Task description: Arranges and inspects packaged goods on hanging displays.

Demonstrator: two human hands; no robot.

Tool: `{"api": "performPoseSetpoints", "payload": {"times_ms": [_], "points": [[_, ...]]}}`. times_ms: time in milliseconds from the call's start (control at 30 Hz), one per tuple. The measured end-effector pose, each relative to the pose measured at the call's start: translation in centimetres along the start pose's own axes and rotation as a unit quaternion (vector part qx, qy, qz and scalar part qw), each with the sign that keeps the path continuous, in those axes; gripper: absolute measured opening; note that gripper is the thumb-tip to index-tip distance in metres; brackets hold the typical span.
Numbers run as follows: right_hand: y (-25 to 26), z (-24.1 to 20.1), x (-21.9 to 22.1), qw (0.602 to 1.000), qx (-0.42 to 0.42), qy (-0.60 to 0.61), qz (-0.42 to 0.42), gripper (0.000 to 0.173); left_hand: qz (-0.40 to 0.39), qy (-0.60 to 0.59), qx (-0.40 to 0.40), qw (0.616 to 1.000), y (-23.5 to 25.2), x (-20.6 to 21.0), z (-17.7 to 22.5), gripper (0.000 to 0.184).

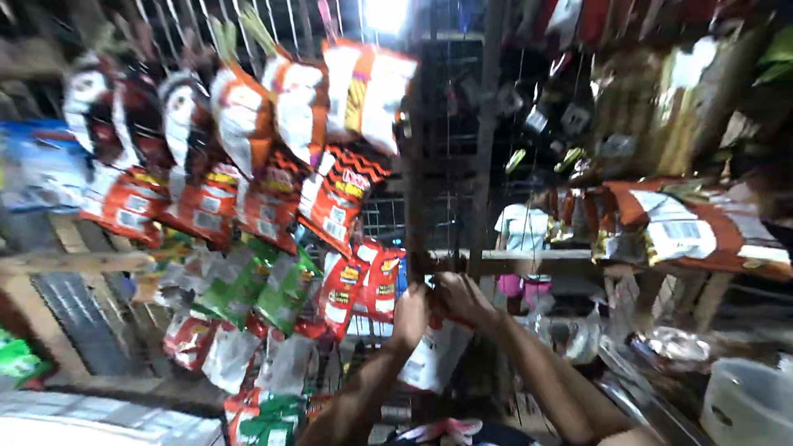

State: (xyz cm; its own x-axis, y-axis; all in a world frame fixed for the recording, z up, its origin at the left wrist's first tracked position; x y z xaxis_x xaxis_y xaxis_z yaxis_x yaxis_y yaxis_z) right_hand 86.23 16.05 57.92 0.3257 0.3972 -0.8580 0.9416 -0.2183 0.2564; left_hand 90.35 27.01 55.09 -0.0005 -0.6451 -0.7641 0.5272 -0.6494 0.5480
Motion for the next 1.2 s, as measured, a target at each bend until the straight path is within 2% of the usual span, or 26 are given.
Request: {"api": "performPoseSetpoints", "payload": {"times_ms": [200,367,500,700,867,967,1200], "points": [[-1.6,1.0,0.5,0.995,0.028,-0.033,0.094,0.045,-0.025,0.034,-0.027,0.999,-0.1,0.1,0.3,0.032],[-4.1,1.7,0.0,0.968,-0.053,0.027,0.244,0.032,-0.051,0.065,-0.023,0.996,-0.1,0.2,0.4,0.032],[-5.5,2.3,0.2,0.983,-0.015,0.05,0.176,0.032,-0.072,0.101,-0.016,0.992,-0.1,0.4,0.6,0.033],[-8.9,2.7,-0.3,0.983,0.027,0.102,0.153,0.032,-0.094,0.101,0.003,0.99,0.2,-0.8,1.7,0.034],[-12.0,4.6,1.3,0.97,0.041,0.145,0.192,0.027,-0.049,0.056,0.064,0.995,-0.7,-0.2,0.4,0.027],[-12.7,5.9,2.0,0.962,0.056,0.173,0.203,0.026,-0.046,0.032,0.065,0.996,0.6,-0.5,0.5,0.025],[-13.9,7.9,4.9,0.954,0.123,0.223,0.157,0.023,-0.043,0.022,0.079,0.996,1.0,-0.4,0.3,0.022]]}}
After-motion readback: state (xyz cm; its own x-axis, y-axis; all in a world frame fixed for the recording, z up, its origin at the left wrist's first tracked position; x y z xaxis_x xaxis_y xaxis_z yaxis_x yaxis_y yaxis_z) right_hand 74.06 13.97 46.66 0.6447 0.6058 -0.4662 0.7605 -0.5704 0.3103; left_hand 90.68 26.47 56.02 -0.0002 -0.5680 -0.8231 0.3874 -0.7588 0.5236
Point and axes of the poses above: each hand's wrist, its own y-axis towards the middle knuckle, its own x-axis out of the palm, z = x × y, the point moved 7 cm from there along y, towards the middle knuckle, and after that the axes turned 14 degrees about x, right-handed, at the moved point
